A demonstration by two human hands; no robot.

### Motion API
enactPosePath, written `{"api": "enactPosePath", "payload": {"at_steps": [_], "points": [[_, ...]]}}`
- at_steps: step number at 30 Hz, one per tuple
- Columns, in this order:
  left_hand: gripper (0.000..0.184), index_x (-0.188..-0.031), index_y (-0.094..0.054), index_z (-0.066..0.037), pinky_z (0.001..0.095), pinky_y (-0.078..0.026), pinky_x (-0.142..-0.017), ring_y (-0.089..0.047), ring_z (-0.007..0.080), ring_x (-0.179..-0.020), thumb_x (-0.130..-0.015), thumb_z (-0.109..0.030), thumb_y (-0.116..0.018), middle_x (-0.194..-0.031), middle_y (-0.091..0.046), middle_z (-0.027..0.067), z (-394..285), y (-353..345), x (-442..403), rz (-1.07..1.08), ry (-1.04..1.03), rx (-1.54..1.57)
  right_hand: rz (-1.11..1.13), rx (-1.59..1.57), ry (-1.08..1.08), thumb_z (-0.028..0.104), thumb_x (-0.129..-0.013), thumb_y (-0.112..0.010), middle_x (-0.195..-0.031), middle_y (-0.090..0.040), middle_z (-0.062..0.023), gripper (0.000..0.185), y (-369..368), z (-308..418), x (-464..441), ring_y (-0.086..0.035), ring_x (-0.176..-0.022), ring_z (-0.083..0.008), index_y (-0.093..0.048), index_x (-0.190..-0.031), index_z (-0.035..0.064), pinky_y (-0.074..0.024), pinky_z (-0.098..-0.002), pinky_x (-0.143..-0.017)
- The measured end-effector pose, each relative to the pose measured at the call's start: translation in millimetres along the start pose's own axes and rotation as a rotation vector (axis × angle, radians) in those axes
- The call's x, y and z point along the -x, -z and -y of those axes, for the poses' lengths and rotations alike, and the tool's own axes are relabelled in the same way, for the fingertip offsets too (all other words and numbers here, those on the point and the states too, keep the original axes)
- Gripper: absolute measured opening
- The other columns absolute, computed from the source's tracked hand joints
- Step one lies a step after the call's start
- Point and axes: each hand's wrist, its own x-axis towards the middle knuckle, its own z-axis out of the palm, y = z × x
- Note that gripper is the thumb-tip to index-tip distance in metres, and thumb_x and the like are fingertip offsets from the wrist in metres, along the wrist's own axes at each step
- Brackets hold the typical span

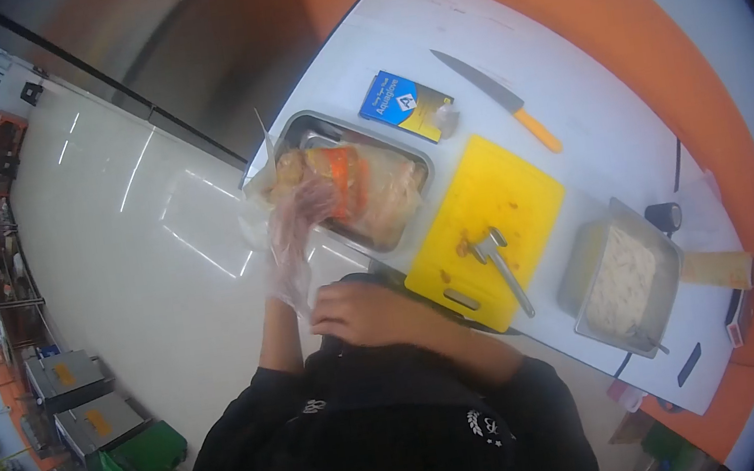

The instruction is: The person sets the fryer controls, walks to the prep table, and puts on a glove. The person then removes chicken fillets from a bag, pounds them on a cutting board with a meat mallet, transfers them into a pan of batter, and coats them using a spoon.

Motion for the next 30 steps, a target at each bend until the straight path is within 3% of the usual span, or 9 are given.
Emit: {"api": "enactPosePath", "payload": {"at_steps": [3, 5, 9, 12, 14, 17, 21, 24, 30], "points": [[0.048, -0.126, -0.053, 0.002, 0.0408, -0.047, -0.091, -0.062, 0.0293, -0.101, -0.095, -0.035, -0.05, -0.106, -0.065, 0.0161, -51.5, -21.9, -10.9, -0.233, -0.07, -0.639, -0.079, 0.151, -0.306, 0.013, -0.088, -0.062, -0.095, -0.067, -0.0118, 0.015, 82.1, -8.6, 13.3, -0.063, -0.092, -0.0249, -0.068, -0.097, 0.0036, -0.0483, -0.0344, -0.084], [0.047, -0.124, -0.053, 0.003, 0.0403, -0.047, -0.091, -0.062, 0.0328, -0.099, -0.09, -0.03, -0.057, -0.105, -0.064, 0.0207, -63.3, -22.7, -33.5, -0.305, -0.295, -1.039, -0.525, -0.012, -0.591, 0.02, -0.09, -0.06, -0.098, -0.069, -0.0119, 0.023, 143.5, -46.0, 26.0, -0.064, -0.09, -0.0209, -0.066, -0.103, 0.0009, -0.0484, -0.0329, -0.083], [0.045, -0.116, -0.057, -0.001, 0.0414, -0.049, -0.084, -0.062, 0.0351, -0.095, -0.08, -0.027, -0.067, -0.102, -0.064, 0.0222, -67.6, -25.8, -74.0, -0.56, -0.515, -1.783, -0.946, 0.848, -0.588, 0.021, -0.088, -0.057, -0.109, -0.064, -0.0173, 0.035, 292.5, -216.7, 94.0, -0.059, -0.105, -0.0345, -0.058, -0.119, 0.0042, -0.0469, -0.0402, -0.089], [0.048, -0.117, -0.057, -0.005, 0.0428, -0.048, -0.087, -0.061, 0.0355, -0.101, -0.075, -0.026, -0.068, -0.105, -0.065, 0.0195, -71.9, 16.8, -93.9, -0.59, 0.211, -1.73, -0.773, 1.222, -0.901, 0.017, -0.088, -0.052, -0.12, -0.058, -0.0163, 0.046, 328.0, -281.9, 128.7, -0.055, -0.11, -0.0366, -0.047, -0.132, 0.0075, -0.0462, -0.0466, -0.091], [0.048, -0.115, -0.059, -0.005, 0.0437, -0.048, -0.088, -0.061, 0.036, -0.104, -0.073, -0.027, -0.067, -0.106, -0.066, 0.0184, -65.1, 78.9, -94.6, -0.589, 0.379, -1.718, -0.638, 1.273, -1.098, 0.018, -0.088, -0.05, -0.124, -0.055, -0.016, 0.049, 330.7, -297.9, 140.8, -0.053, -0.112, -0.0373, -0.042, -0.136, 0.009, -0.046, -0.0489, -0.092], [0.037, -0.102, -0.065, -0.007, 0.043, -0.051, -0.081, -0.064, 0.0365, -0.094, -0.075, -0.032, -0.064, -0.101, -0.067, 0.0177, -73.1, 114.4, -94.2, -0.488, 0.376, -1.715, -0.508, 1.082, -1.186, 0.021, -0.088, -0.049, -0.124, -0.054, -0.0166, 0.05, 350.3, -314.3, 143.8, -0.051, -0.116, -0.0361, -0.041, -0.136, 0.0109, -0.0466, -0.049, -0.09], [0.049, -0.108, -0.066, -0.004, 0.0402, -0.049, -0.087, -0.061, 0.0355, -0.104, -0.074, -0.04, -0.066, -0.11, -0.064, 0.0207, -67.4, 100.8, -115.3, -0.535, 0.336, -1.653, -0.573, 0.96, -1.059, 0.028, -0.086, -0.055, -0.119, -0.054, -0.0183, 0.048, 344.6, -299.1, 134.0, -0.055, -0.11, -0.0341, -0.046, -0.131, 0.0103, -0.0483, -0.0478, -0.086], [0.058, -0.11, -0.065, -0.001, 0.0401, -0.048, -0.089, -0.059, 0.0362, -0.107, -0.073, -0.045, -0.068, -0.113, -0.063, 0.0229, -61.5, 97.6, -126.7, -0.52, 0.372, -1.531, -0.265, 1.14, -1.023, 0.026, -0.082, -0.059, -0.117, -0.053, -0.0203, 0.047, 338.6, -304.3, 145.9, -0.056, -0.105, -0.0368, -0.049, -0.124, 0.0064, -0.0479, -0.0475, -0.086], [0.058, -0.11, -0.064, 0.001, 0.0421, -0.047, -0.089, -0.059, 0.0381, -0.105, -0.073, -0.044, -0.068, -0.108, -0.063, 0.025, -58.8, 120.8, -139.1, -0.471, 0.33, -1.326, -0.413, 1.119, -0.863, 0.019, -0.078, -0.059, -0.104, -0.058, -0.023, 0.037, 340.2, -306.6, 159.0, -0.056, -0.098, -0.0416, -0.055, -0.109, -0.0016, -0.0478, -0.0459, -0.084]]}}
